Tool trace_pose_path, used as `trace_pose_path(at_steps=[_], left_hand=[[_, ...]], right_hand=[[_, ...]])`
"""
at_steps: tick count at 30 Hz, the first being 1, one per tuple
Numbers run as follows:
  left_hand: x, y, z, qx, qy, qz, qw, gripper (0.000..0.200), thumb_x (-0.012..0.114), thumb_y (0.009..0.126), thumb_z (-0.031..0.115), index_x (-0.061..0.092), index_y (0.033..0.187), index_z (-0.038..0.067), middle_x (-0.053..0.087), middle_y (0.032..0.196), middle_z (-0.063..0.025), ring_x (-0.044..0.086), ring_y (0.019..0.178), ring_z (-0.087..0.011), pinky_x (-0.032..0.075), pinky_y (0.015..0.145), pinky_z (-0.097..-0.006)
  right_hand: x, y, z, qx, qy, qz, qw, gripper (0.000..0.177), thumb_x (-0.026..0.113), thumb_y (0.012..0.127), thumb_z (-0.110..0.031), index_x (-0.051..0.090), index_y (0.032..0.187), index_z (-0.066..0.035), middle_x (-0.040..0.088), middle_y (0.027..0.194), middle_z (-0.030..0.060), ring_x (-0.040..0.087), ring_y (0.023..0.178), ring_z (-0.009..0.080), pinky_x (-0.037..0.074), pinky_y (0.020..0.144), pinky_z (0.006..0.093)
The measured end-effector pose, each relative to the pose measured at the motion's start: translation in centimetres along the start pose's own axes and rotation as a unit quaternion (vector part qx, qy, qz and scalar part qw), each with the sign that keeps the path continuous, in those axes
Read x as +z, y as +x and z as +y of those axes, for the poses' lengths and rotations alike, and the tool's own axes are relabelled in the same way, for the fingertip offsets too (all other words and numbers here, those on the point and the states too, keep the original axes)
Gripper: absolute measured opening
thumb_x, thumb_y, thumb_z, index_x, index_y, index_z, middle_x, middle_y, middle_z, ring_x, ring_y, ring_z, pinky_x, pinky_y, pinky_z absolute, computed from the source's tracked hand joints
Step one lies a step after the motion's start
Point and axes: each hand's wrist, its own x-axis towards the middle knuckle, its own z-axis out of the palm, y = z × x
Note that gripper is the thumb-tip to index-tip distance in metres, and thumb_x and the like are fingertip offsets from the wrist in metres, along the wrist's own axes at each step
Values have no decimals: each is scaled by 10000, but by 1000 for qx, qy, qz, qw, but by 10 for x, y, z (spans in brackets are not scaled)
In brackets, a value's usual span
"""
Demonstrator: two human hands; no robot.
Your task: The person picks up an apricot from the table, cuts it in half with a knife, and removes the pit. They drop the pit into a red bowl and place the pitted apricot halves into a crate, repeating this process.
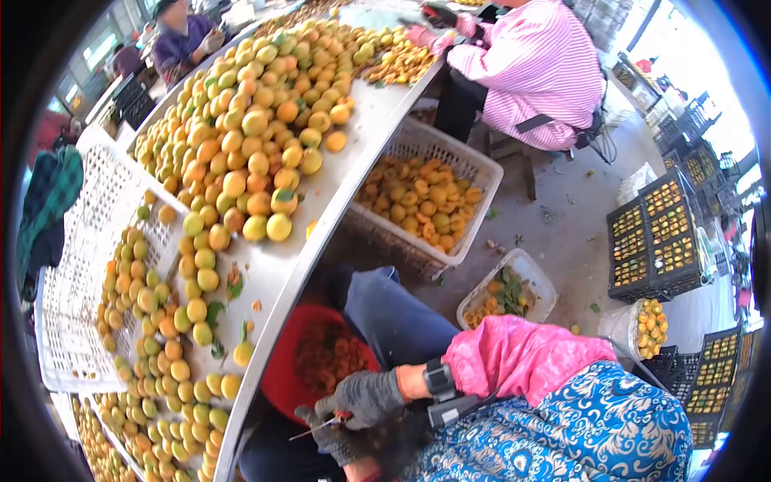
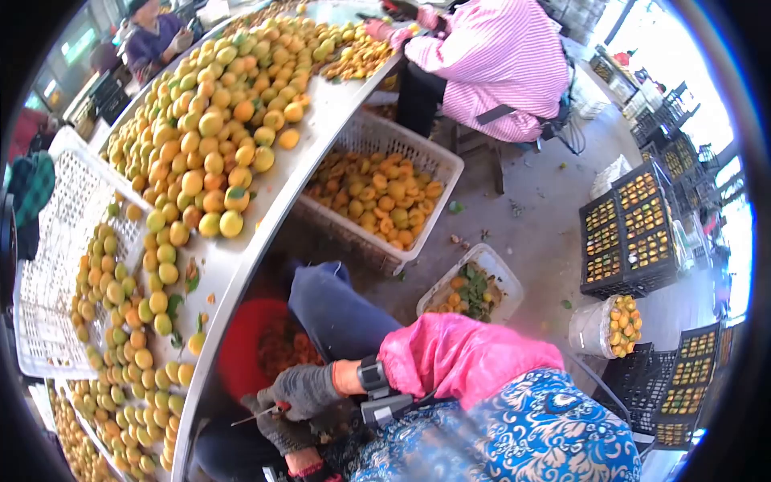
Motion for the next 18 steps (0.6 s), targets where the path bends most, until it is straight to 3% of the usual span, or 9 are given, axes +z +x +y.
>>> trace_pose_path(at_steps=[2, 5, 6, 8, 9, 12, 14, 16, 18], left_hand=[[-8, 4, -1, 32, 14, 39, 999, 491, 369, 984, 474, 547, 1057, 21, 611, 978, -113, 594, 921, -236, 486, 856, -381], [-58, 18, -15, 100, 54, 79, 990, 505, 363, 985, 482, 549, 1077, 22, 618, 989, -107, 593, 952, -233, 481, 873, -380], [-48, 8, -9, 103, 57, 91, 989, 505, 363, 985, 482, 549, 1077, 22, 618, 989, -107, 593, 952, -233, 481, 873, -380], [-17, -3, -3, 81, -36, -58, 994, 495, 362, 990, 474, 552, 1090, 28, 620, 994, -89, 600, 944, -218, 489, 859, -367], [-5, -6, 0, 91, -37, -47, 994, 495, 362, 990, 474, 552, 1090, 28, 620, 994, -89, 600, 944, -218, 489, 859, -367], [2, -12, 3, 165, 120, 23, 979, 458, 378, 995, 450, 567, 1071, 40, 624, 975, -70, 614, 889, -179, 510, 795, -327], [-7, -9, -2, 149, 116, 51, 981, 444, 389, 995, 432, 573, 1065, 34, 626, 965, -73, 616, 881, -178, 509, 787, -323], [-16, -1, -6, 135, 112, 70, 982, 431, 399, 995, 414, 579, 1059, 27, 627, 954, -76, 618, 872, -177, 508, 779, -318], [-24, 4, -14, 222, 281, 87, 929, 385, 427, 982, 353, 591, 1052, 12, 630, 948, -83, 621, 863, -179, 507, 768, -306]], right_hand=[[0, 2, -3, -24, -40, 26, 999, 315, 630, 780, -246, 601, 1082, -160, 641, 749, 138, 627, 715, 361, 480, 627, 444], [1, 3, -2, -31, -28, 30, 999, 323, 630, 786, -261, 602, 1091, -157, 647, 773, 137, 627, 730, 359, 483, 636, 439], [-2, 0, -6, -33, -18, 55, 998, 308, 630, 802, -280, 599, 1086, -164, 649, 792, 137, 630, 746, 358, 489, 637, 434], [7, 2, -2, -47, 10, 83, 995, 304, 637, 798, -268, 586, 1073, -149, 637, 768, 156, 622, 732, 375, 480, 635, 455], [9, 5, -1, -55, 30, 119, 991, 302, 644, 793, -256, 573, 1060, -133, 624, 743, 175, 613, 718, 391, 471, 632, 476], [3, 2, -13, -16, 20, 100, 995, 347, 636, 802, -249, 534, 1107, -117, 629, 758, 179, 623, 717, 387, 475, 629, 478], [13, 1, -9, 8, 17, 91, 996, 366, 634, 803, -248, 521, 1121, -108, 631, 765, 181, 627, 721, 386, 476, 629, 479], [22, 3, 5, 22, -11, 90, 996, 454, 619, 824, -296, 498, 1218, -104, 648, 944, 187, 640, 858, 371, 515, 734, 429], [25, 1, 4, 23, 0, 86, 996, 470, 622, 819, -296, 494, 1228, -104, 645, 972, 193, 638, 881, 371, 515, 756, 425]])
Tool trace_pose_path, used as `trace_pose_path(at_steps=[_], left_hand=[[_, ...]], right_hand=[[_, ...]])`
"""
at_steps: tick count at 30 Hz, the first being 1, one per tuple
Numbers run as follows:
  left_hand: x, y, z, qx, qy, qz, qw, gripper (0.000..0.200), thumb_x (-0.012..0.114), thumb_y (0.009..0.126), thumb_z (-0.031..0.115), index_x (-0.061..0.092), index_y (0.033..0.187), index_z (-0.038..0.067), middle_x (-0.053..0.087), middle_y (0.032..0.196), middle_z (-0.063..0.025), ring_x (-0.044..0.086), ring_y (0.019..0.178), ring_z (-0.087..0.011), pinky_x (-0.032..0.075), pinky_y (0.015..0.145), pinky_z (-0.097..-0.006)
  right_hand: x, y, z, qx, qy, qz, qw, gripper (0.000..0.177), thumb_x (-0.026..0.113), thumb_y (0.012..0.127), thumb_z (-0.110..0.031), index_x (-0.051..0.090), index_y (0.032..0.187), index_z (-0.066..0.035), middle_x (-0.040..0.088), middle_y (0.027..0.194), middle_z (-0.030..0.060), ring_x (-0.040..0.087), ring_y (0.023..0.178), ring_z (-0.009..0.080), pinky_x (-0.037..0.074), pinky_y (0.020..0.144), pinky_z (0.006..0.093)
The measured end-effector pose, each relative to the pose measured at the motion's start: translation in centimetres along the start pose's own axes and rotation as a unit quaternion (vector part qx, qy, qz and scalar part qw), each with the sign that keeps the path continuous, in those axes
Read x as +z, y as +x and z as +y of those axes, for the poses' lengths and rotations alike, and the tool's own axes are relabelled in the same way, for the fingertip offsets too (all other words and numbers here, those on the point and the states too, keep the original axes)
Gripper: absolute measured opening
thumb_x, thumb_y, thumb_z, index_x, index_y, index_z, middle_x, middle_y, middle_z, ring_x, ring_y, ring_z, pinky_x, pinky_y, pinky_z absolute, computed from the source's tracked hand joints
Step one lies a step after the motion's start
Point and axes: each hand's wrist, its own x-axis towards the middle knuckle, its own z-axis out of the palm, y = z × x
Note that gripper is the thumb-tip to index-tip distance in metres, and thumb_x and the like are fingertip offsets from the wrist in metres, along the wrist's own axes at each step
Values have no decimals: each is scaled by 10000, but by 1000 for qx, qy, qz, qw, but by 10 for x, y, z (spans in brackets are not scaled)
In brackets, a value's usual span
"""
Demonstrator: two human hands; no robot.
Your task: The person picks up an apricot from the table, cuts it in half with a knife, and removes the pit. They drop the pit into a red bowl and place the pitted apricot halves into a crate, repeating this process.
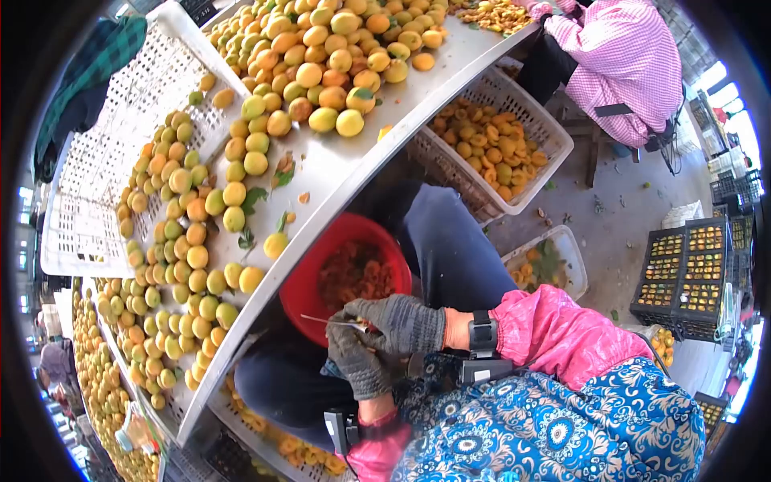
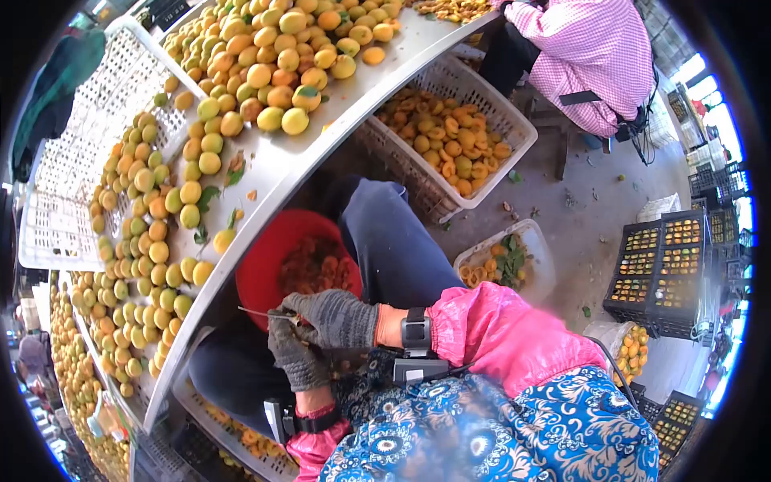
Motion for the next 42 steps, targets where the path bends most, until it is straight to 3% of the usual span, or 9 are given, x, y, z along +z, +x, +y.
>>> trace_pose_path(at_steps=[17, 19, 21, 25, 29, 31, 32, 36, 42], left_hand=[[25, -6, 59, 73, 96, -77, 990, 415, 354, 1005, 266, 526, 1231, -37, 571, 1215, -137, 540, 1127, -226, 409, 988, -357], [28, -9, 66, -59, -302, -108, 945, 459, 357, 1000, 314, 487, 1277, -28, 554, 1242, -133, 512, 1173, -245, 382, 1018, -365], [14, -5, 51, 81, -10, -69, 994, 502, 365, 989, 361, 445, 1325, -3, 556, 1241, -131, 610, 936, -229, 495, 828, -339], [-1, -7, 64, -99, -347, -77, 930, 538, 337, 981, 412, 425, 1356, 35, 581, 1176, -122, 427, 467, -125, 363, 416, -265], [-1, -15, 79, -102, -275, -10, 956, 612, 354, 961, 480, 425, 1349, 12, 573, 1197, -137, 553, 598, -163, 460, 548, -261], [-2, -8, 76, 184, 137, -2, 973, 609, 374, 966, 440, 409, 1354, -29, 551, 1234, -157, 615, 911, -216, 496, 760, -275], [-1, -18, 89, 176, 62, -32, 982, 521, 564, 852, 15, 393, 1339, -55, 520, 1255, -185, 549, 1106, -260, 462, 900, -318], [-14, -15, 77, 136, -144, -34, 980, 565, 468, 948, 314, 359, 1366, -50, 506, 1262, -190, 492, 1177, -274, 376, 1008, -391], [-7, -26, 80, 161, -113, 13, 980, 495, 412, 970, 294, 421, 1322, -54, 542, 1213, -172, 523, 1123, -244, 393, 986, -366]], right_hand=[[-7, 17, 13, 101, 256, 135, 952, 239, 607, 883, -170, 633, 1038, 10, 682, 891, 92, 643, 843, 139, 511, 762, 279], [-13, 21, 9, 72, 369, 150, 914, 230, 613, 883, -172, 653, 1031, 0, 652, 774, 40, 618, 690, 90, 513, 625, 235], [-39, 18, -15, 205, 495, 127, 835, 221, 587, 903, -175, 654, 1046, -22, 597, 652, 12, 531, 465, 73, 428, 417, 208], [-39, 31, -15, 126, 234, 188, 945, 218, 626, 897, -198, 658, 1036, -33, 610, 666, 13, 569, 520, 84, 449, 472, 213], [-32, 25, -27, 27, 295, 119, 948, 253, 686, 857, -203, 655, 1035, -26, 662, 757, 37, 628, 684, 109, 507, 626, 257], [-40, 22, -48, 28, 70, 47, 996, 294, 727, 822, -216, 650, 1027, -21, 680, 817, 73, 634, 757, 112, 516, 704, 284], [-37, 21, -53, -3, 88, 69, 994, 313, 753, 793, -228, 652, 1020, -38, 669, 812, 102, 624, 740, 99, 510, 693, 268], [-23, 16, -60, -18, 100, 11, 995, 250, 701, 789, -244, 623, 896, -31, 626, 770, 180, 635, 749, 355, 493, 637, 399], [-8, 6, -69, -34, 56, 60, 996, 214, 666, 806, -233, 601, 903, -53, 619, 736, 164, 634, 719, 353, 494, 594, 408]])
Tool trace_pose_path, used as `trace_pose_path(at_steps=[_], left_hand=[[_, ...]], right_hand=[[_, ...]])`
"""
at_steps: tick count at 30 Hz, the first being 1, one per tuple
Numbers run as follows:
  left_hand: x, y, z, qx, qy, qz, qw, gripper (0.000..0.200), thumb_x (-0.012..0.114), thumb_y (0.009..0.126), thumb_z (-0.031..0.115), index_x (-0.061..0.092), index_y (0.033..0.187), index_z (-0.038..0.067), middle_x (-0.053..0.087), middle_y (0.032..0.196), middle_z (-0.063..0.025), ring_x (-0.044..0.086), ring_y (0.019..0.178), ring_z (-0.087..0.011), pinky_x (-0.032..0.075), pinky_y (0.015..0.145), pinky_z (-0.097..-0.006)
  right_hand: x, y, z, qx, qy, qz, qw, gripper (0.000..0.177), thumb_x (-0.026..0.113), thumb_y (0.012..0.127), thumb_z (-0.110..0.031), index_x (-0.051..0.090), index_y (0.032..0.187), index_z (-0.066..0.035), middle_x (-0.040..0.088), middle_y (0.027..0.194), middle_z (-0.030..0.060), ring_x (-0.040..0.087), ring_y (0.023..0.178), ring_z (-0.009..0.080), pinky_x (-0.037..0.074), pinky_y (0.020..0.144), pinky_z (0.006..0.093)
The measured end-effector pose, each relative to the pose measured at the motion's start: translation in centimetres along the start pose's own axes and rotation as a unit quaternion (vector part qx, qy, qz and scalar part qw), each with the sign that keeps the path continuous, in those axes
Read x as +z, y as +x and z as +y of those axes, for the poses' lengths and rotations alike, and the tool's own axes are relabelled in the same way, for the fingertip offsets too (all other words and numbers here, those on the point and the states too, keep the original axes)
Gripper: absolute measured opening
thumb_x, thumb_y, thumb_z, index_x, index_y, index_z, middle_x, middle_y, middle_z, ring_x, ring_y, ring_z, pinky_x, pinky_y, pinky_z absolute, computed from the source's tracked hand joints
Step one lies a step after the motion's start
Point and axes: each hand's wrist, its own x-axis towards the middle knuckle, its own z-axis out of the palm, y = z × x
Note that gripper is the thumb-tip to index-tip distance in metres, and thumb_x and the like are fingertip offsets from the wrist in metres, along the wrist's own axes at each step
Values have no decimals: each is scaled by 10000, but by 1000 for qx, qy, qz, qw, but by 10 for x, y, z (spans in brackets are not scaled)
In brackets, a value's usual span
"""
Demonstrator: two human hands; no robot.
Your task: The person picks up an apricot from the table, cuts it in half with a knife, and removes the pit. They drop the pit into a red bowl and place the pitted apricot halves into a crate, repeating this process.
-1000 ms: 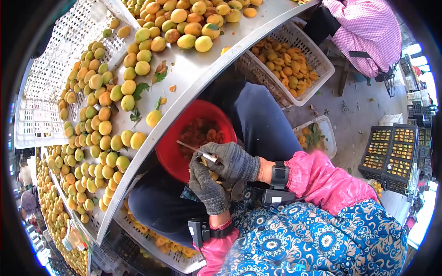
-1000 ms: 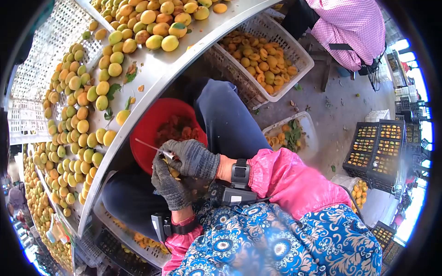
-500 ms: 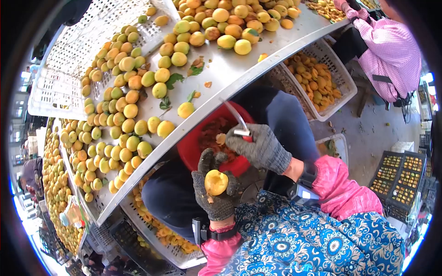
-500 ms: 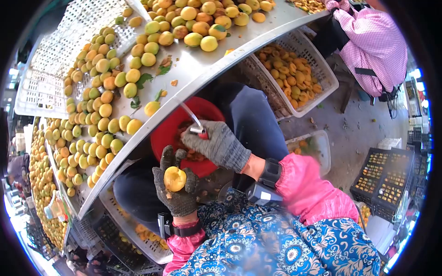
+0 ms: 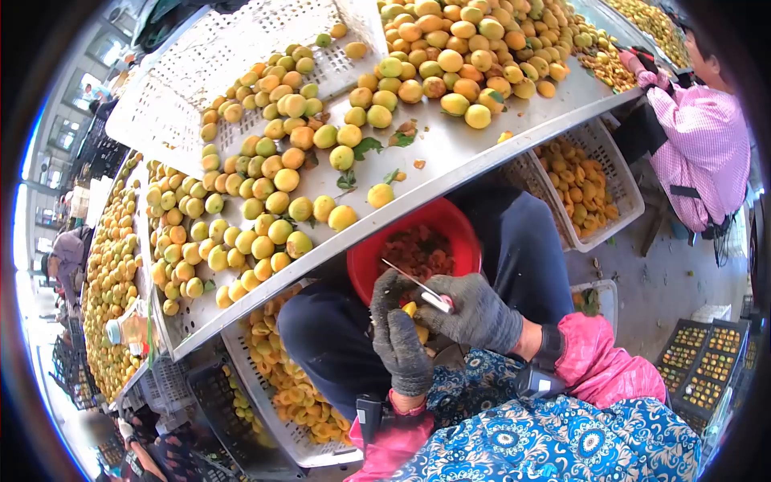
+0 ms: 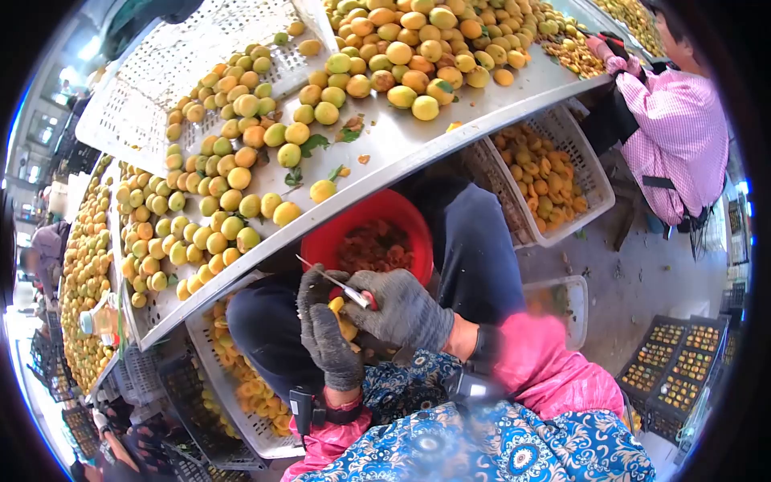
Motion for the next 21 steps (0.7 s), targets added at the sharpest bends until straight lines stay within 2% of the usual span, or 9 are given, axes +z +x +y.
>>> trace_pose_path(at_steps=[7, 10, 13, 14, 16, 17, 19, 20, 21], left_hand=[[-9, 3, 15, -47, 37, -6, 998, 374, 402, 985, 216, 513, 1250, -24, 596, 1114, -105, 563, 1010, -173, 438, 907, -304], [-19, 6, 28, -37, 157, -43, 986, 365, 428, 984, 232, 531, 1233, -14, 611, 1079, -89, 575, 979, -166, 450, 890, -301], [-33, 8, 52, -223, -52, -17, 973, 357, 447, 982, 273, 589, 1135, -16, 620, 1000, -98, 605, 871, -164, 500, 779, -277], [-52, 13, 47, -298, -283, 39, 911, 368, 443, 986, 273, 577, 1131, -38, 617, 936, -104, 601, 814, -167, 504, 726, -267], [-103, 11, 37, -133, -197, 80, 968, 409, 433, 990, 295, 549, 1161, -58, 610, 878, -78, 555, 679, -135, 463, 604, -232], [-156, 14, 22, -72, -338, -53, 937, 421, 439, 981, 302, 547, 1168, -60, 616, 900, -73, 527, 619, -113, 437, 547, -217], [-120, 22, 96, -28, -71, 256, 964, 404, 449, 948, 297, 556, 1170, -24, 572, 842, -49, 488, 545, -95, 380, 441, -211], [-173, 18, 84, -30, -77, 154, 985, 409, 445, 959, 335, 570, 1155, -1, 569, 873, -62, 509, 559, -99, 392, 436, -213], [-170, 15, 101, -24, 25, 167, 985, 419, 448, 968, 364, 590, 1113, -2, 587, 945, -78, 527, 598, -110, 405, 462, -197]], right_hand=[[7, -2, -3, -131, -149, 12, 980, 223, 674, 744, -224, 598, 908, -93, 631, 748, 116, 630, 645, 330, 491, 549, 409], [5, 5, -3, -173, -135, -103, 970, 195, 675, 771, -212, 629, 921, -96, 639, 769, 133, 640, 671, 336, 498, 577, 400], [11, 11, -13, -124, 29, -148, 981, 182, 691, 805, -124, 659, 973, -63, 670, 837, 116, 670, 716, 276, 513, 635, 309], [11, 12, -19, -97, 121, -157, 975, 147, 696, 822, -108, 664, 949, -42, 677, 819, 84, 663, 711, 194, 509, 667, 283], [5, 15, -31, -91, 111, -157, 977, 139, 701, 818, -97, 668, 938, -34, 676, 809, 74, 653, 713, 169, 510, 671, 280], [2, 17, -33, -82, 101, -154, 979, 132, 707, 815, -86, 673, 927, -27, 674, 799, 65, 643, 716, 143, 510, 676, 278], [7, 20, -13, -66, 147, -120, 980, 129, 710, 818, -93, 677, 919, -20, 666, 767, 67, 642, 709, 143, 508, 666, 277], [5, 24, -4, -58, 94, -140, 984, 138, 698, 822, -158, 653, 865, -35, 647, 746, 98, 636, 669, 216, 500, 632, 312], [3, 29, 5, -49, 39, -156, 986, 183, 686, 826, -222, 628, 811, -49, 628, 725, 130, 630, 628, 290, 493, 597, 346]])
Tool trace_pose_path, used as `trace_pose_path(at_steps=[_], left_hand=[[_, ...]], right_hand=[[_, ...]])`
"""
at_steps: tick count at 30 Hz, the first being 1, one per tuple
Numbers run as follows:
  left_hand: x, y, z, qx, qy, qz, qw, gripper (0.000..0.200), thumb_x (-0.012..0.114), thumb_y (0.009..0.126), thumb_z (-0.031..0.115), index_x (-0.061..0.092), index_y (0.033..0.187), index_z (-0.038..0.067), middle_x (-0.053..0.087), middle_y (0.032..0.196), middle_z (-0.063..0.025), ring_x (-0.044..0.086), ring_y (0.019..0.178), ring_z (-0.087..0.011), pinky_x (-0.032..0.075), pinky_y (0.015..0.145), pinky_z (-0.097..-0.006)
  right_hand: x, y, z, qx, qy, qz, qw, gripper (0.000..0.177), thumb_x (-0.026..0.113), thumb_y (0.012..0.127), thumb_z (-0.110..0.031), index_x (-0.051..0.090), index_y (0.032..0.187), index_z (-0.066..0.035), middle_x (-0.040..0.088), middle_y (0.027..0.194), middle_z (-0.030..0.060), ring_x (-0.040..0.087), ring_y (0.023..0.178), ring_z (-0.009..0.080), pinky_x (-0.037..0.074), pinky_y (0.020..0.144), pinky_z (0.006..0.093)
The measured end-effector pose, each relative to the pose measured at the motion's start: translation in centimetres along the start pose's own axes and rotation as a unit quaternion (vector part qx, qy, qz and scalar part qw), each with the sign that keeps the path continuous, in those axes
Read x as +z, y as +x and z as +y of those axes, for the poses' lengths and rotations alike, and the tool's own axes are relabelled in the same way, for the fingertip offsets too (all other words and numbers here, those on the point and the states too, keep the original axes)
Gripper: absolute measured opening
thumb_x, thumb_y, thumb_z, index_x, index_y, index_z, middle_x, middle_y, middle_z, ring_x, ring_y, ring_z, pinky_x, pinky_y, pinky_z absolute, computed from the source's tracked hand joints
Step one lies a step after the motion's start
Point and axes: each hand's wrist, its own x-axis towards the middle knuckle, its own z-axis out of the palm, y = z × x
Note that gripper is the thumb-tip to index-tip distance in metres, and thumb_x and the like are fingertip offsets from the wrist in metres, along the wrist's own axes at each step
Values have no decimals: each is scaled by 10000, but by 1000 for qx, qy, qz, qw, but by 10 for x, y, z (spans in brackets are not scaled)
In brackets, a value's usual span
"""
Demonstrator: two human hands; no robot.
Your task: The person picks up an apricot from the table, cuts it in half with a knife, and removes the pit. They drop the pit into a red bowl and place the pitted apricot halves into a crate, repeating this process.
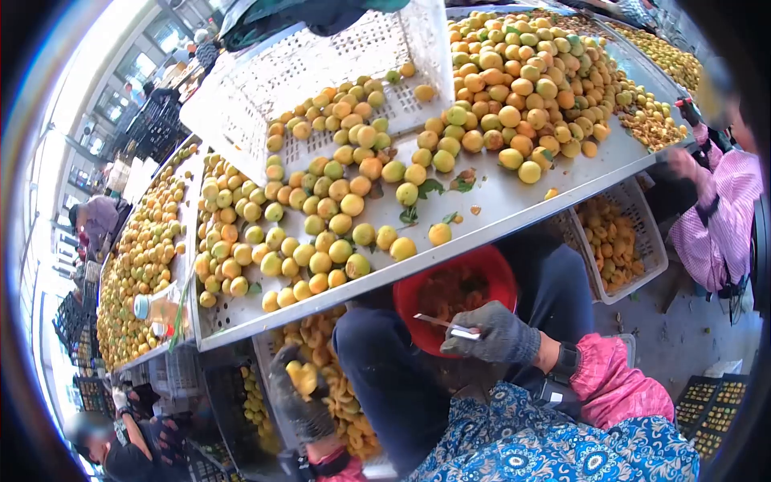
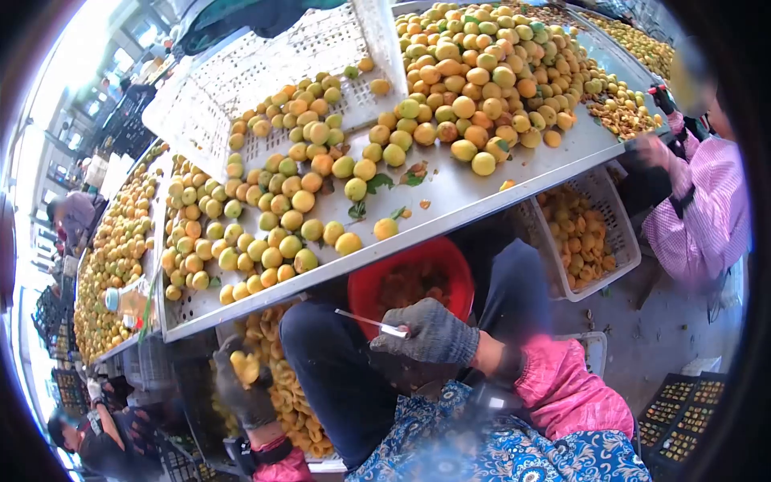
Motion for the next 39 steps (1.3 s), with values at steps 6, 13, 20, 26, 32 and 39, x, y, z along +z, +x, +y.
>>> trace_pose_path(at_steps=[6, 13, 20, 26, 32, 39], left_hand=[[-103, 31, -82, 62, 467, 88, 878, 203, 566, 928, 142, 600, 1011, -40, 629, 952, -129, 576, 863, -199, 459, 795, -331], [-10, 115, -25, 203, 501, 3, 841, 136, 570, 902, 91, 612, 945, -31, 619, 857, -90, 567, 783, -172, 456, 743, -305], [126, 293, -17, 258, 527, -99, 803, 258, 549, 920, 212, 615, 1071, 14, 654, 971, -167, 630, 922, -291, 477, 817, -358], [233, 464, -54, 320, 544, -170, 757, 471, 605, 884, 386, 579, 1215, 53, 639, 1114, -173, 615, 1042, -287, 463, 895, -364], [312, 542, -110, 298, 686, -192, 635, 549, 584, 882, 452, 561, 1243, 40, 627, 1123, -222, 595, 1061, -352, 457, 917, -380], [319, 558, -93, 144, 608, -355, 695, 536, 725, 807, 284, 565, 1263, 52, 666, 1065, -98, 612, 936, -137, 486, 850, -273]], right_hand=[[-17, 3, 18, 43, -118, -5, 992, 149, 641, 811, -170, 609, 913, -66, 615, 772, 150, 631, 721, 308, 493, 672, 374], [-39, 22, 34, 41, 2, 61, 997, 195, 677, 848, -214, 655, 924, -36, 655, 741, 106, 641, 679, 189, 491, 636, 292], [-100, 46, 4, 306, 261, 119, 908, 152, 685, 847, -169, 673, 918, -36, 635, 723, 2, 568, 648, 63, 463, 576, 230], [-112, 44, 37, 247, 212, 245, 913, 180, 705, 801, -167, 668, 830, 7, 615, 635, 45, 543, 483, 115, 453, 458, 247], [-123, 37, 46, 328, 313, 264, 851, 270, 679, 813, -267, 644, 909, -17, 656, 721, 115, 611, 558, 237, 485, 502, 329], [-120, 40, 41, 370, 450, 318, 748, 298, 743, 755, -176, 649, 848, 91, 638, 647, 129, 591, 482, 204, 483, 444, 292]])
